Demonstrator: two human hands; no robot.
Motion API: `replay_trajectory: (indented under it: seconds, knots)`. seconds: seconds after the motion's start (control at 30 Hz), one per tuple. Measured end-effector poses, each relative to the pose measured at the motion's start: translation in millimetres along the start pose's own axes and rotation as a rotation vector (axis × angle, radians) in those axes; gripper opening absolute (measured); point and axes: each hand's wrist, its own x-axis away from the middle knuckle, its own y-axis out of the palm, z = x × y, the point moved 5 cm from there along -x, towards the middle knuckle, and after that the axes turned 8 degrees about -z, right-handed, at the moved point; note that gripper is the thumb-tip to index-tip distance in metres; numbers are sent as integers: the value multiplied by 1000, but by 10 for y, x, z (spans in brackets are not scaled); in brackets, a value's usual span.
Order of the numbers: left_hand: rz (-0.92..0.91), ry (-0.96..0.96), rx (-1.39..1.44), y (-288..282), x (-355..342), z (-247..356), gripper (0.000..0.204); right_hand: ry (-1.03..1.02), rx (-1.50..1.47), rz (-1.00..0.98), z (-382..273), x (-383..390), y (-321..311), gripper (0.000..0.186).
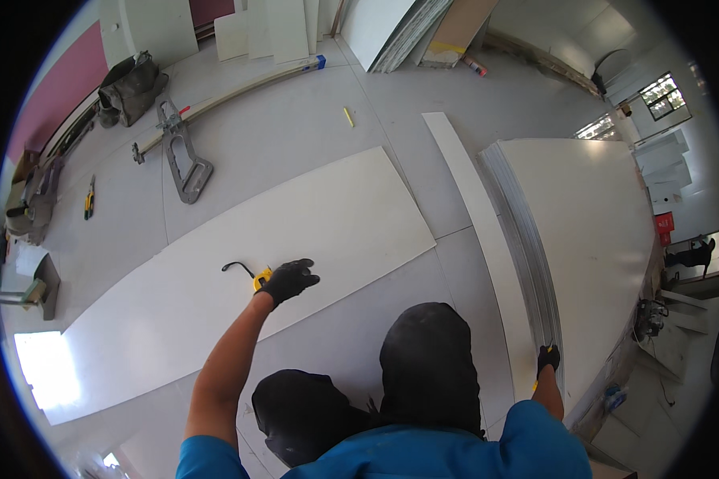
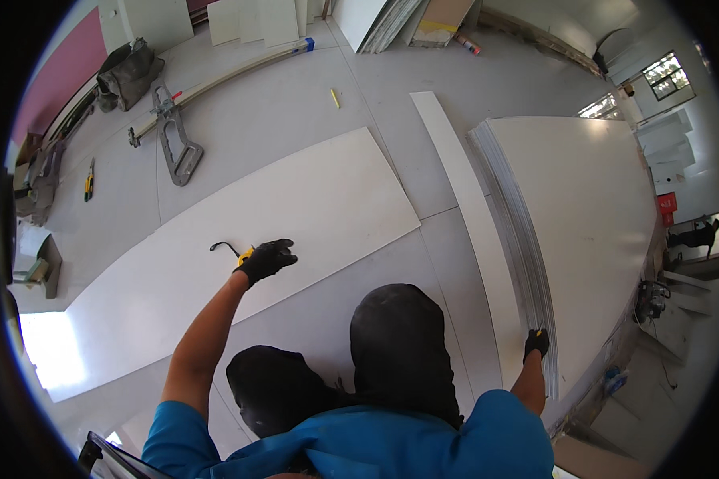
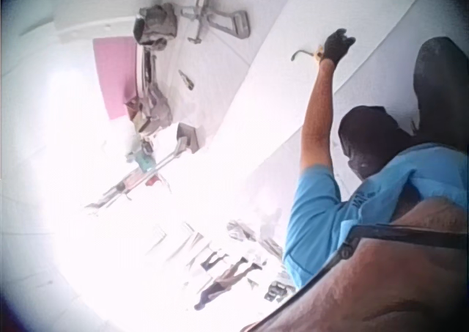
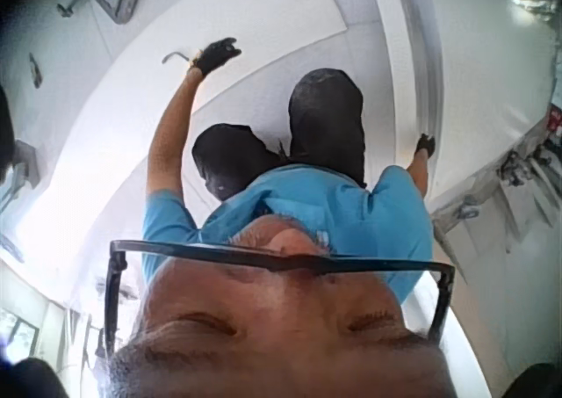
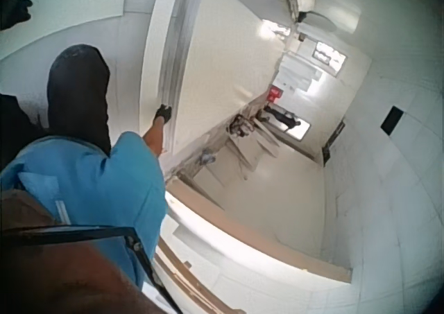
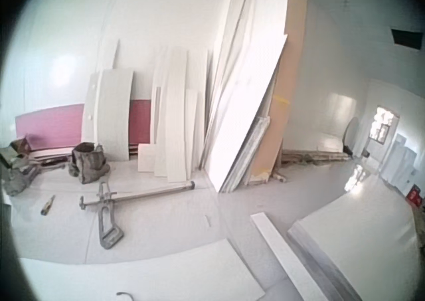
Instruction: The person measures a large white drywall sheet on the floor using a tape measure and pencil, then scores and snaps the sheet to cut it to size. The person uses a manual drywall cutter to make a straight cut and sets the tool aside.
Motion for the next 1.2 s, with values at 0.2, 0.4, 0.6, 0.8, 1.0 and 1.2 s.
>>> replay_trajectory:
  seconds: [0.2,0.4,0.6,0.8,1.0,1.2]
  knots:
    - [136,-179,-131,-85,636,-481,40,-505,-338,-358,-2372,-340,1612,39]
    - [435,-434,-169,353,1422,-1009,57,-1053,66,-114,-4063,672,2474,47]
    - [436,-430,-181,-74,628,-591,97,-1143,115,-86,-4192,710,2568,54]
    - [524,-361,-457,432,558,-848,30,-1002,46,-343,-4445,303,2720,49]
    - [391,-303,2,1565,1588,-1002,21,-938,-279,-781,-4233,-481,2917,41]
    - [973,-601,1590,1708,2115,-1195,57,-859,-226,-924,-4395,-233,2262,48]
